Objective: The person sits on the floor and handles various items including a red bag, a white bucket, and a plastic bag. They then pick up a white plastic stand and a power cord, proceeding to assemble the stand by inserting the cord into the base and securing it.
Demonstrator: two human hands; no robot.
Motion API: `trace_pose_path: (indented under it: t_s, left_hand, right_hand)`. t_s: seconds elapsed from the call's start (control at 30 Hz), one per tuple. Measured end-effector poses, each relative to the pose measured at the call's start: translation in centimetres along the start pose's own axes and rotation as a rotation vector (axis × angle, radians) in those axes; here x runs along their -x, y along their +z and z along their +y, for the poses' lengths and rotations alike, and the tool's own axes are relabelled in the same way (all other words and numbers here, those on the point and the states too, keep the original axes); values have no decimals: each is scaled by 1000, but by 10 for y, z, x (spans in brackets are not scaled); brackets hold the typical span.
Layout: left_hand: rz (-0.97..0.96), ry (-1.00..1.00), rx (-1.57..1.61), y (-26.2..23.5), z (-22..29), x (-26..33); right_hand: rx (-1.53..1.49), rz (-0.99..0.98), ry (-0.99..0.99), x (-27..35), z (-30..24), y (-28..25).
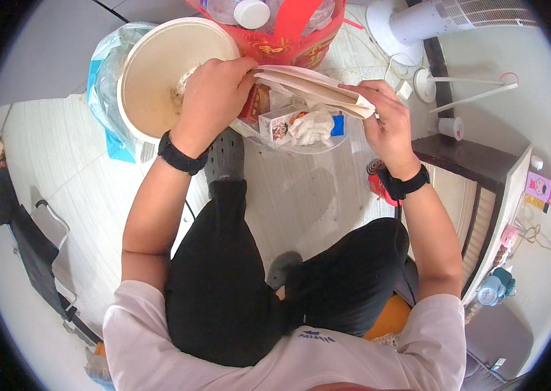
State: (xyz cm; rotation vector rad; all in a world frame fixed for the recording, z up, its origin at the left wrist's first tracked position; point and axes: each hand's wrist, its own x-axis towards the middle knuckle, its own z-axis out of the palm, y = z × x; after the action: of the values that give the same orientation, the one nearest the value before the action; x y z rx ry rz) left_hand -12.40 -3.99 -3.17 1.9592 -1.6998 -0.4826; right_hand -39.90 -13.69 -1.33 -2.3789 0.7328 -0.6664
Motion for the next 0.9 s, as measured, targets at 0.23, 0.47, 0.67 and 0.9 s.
trace_pose_path:
  t_s: [0.23,0.47,0.67,0.9]
  left_hand:
    - [16,-19,78,8,-17,3]
    - [142,285,-10,9,-3,10]
    - [118,329,-75,12,-5,9]
    - [38,176,279,6,7,12]
  right_hand:
    - [166,-60,-45,-6,5,-4]
    - [605,-221,-137,-34,-28,-3]
    - [774,-361,16,-49,-35,7]
    - [794,-291,-348,-40,-47,9]
